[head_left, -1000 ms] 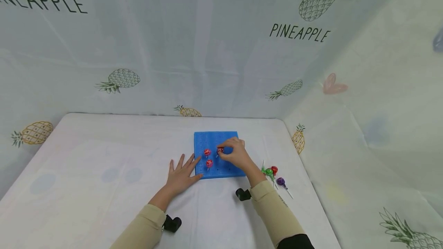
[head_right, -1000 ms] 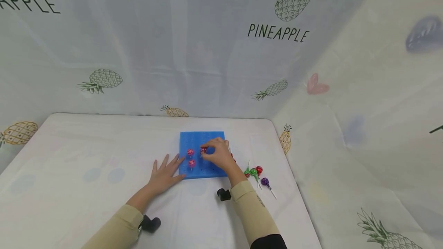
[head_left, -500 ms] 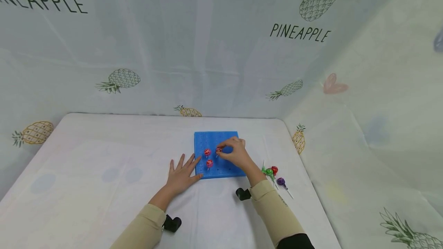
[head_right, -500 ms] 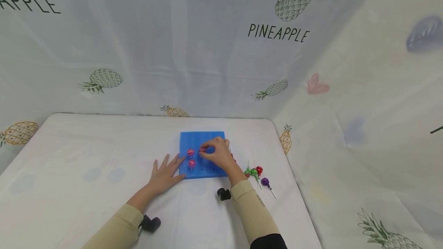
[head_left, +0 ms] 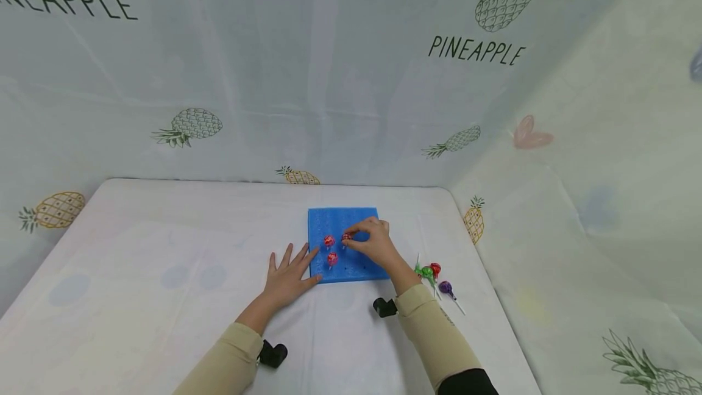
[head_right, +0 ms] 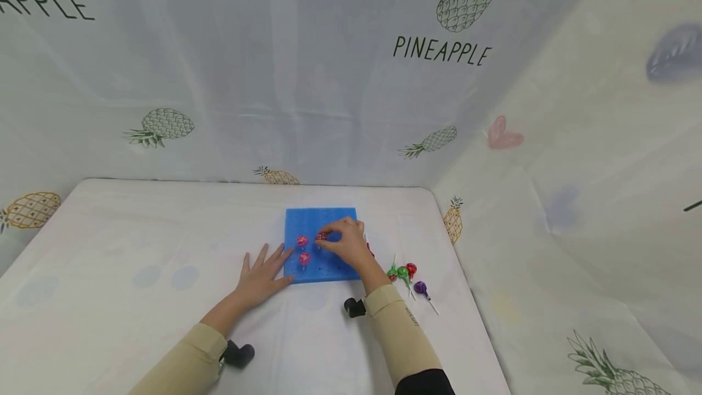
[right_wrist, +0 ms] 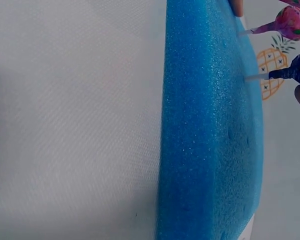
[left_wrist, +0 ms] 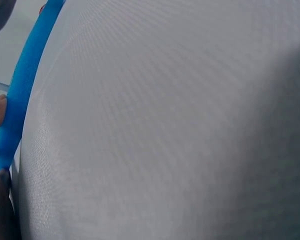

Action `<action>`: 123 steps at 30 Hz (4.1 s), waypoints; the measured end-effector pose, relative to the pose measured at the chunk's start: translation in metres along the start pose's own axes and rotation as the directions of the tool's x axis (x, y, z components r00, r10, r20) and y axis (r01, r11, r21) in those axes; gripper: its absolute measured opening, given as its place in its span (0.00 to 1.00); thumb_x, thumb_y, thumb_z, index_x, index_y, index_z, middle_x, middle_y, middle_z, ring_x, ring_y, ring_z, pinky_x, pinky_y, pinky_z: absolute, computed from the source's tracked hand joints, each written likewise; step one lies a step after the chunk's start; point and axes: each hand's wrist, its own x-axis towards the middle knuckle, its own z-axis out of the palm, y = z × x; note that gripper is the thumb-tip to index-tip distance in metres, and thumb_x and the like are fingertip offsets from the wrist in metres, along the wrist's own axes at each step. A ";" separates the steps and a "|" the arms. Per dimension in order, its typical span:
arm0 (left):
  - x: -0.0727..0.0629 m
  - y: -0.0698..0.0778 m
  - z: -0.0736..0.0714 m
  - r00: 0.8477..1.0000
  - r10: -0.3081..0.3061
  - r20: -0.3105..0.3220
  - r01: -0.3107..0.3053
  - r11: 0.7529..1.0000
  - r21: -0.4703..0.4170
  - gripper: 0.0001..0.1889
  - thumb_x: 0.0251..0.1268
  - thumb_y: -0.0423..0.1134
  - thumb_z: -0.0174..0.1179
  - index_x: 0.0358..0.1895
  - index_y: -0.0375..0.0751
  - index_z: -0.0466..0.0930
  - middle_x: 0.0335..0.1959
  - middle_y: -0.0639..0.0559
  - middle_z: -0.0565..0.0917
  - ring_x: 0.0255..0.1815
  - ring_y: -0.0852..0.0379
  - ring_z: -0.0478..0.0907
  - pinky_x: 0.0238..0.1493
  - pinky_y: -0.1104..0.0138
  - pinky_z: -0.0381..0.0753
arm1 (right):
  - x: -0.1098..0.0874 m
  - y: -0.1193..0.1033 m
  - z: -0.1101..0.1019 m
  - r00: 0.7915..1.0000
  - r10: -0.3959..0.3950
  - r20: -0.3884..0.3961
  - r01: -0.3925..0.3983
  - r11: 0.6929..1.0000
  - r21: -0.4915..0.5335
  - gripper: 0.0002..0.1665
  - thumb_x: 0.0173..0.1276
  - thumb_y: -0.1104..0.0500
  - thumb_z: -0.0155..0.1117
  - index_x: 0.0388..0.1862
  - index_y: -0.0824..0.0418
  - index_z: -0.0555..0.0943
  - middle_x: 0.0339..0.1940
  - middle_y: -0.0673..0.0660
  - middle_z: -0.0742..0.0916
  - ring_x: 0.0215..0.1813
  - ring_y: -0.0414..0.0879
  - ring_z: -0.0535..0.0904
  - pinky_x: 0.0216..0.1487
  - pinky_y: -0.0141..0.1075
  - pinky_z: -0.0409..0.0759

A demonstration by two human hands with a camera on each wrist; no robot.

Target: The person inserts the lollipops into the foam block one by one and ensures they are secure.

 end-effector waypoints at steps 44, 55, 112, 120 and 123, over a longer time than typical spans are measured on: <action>-0.001 0.002 0.002 1.000 0.012 -0.004 -0.012 1.000 -0.018 0.37 0.68 0.62 0.52 0.77 0.55 0.55 0.78 0.46 0.54 0.78 0.36 0.35 0.66 0.34 0.24 | -0.071 0.027 -0.032 0.987 0.056 -0.151 -0.043 0.996 0.084 0.20 0.56 0.53 0.77 0.46 0.60 0.87 0.42 0.47 0.87 0.52 0.49 0.75 0.59 0.54 0.62; -0.004 0.003 0.000 0.999 0.021 -0.034 -0.021 1.000 -0.016 0.37 0.68 0.61 0.53 0.77 0.54 0.57 0.77 0.45 0.56 0.77 0.35 0.38 0.66 0.34 0.26 | -0.115 0.042 -0.048 0.952 0.224 -0.209 -0.195 0.969 0.150 0.19 0.56 0.57 0.77 0.46 0.59 0.86 0.44 0.49 0.86 0.53 0.49 0.74 0.54 0.56 0.72; -0.001 0.000 0.003 1.000 0.013 -0.027 -0.014 1.000 -0.021 0.38 0.67 0.63 0.53 0.77 0.56 0.56 0.78 0.46 0.54 0.78 0.36 0.34 0.66 0.35 0.22 | -0.180 0.103 -0.080 0.699 0.660 -0.275 -0.641 0.749 0.168 0.20 0.57 0.59 0.76 0.48 0.63 0.84 0.45 0.59 0.83 0.43 0.52 0.72 0.34 0.38 0.71; -0.001 0.002 0.001 1.000 0.016 -0.022 -0.016 0.999 -0.028 0.38 0.67 0.62 0.53 0.77 0.55 0.56 0.78 0.46 0.54 0.78 0.36 0.34 0.66 0.35 0.23 | -0.179 0.104 -0.078 0.687 0.676 -0.266 -0.657 0.735 0.170 0.20 0.58 0.58 0.75 0.48 0.63 0.84 0.44 0.60 0.83 0.42 0.51 0.72 0.33 0.38 0.71; -0.001 0.002 0.002 1.000 0.018 -0.025 -0.018 1.000 -0.023 0.38 0.67 0.62 0.53 0.77 0.56 0.56 0.78 0.46 0.54 0.78 0.36 0.34 0.66 0.35 0.23 | -0.178 0.101 -0.079 0.686 0.674 -0.273 -0.655 0.736 0.171 0.20 0.58 0.58 0.76 0.48 0.63 0.84 0.44 0.60 0.83 0.41 0.51 0.72 0.33 0.37 0.71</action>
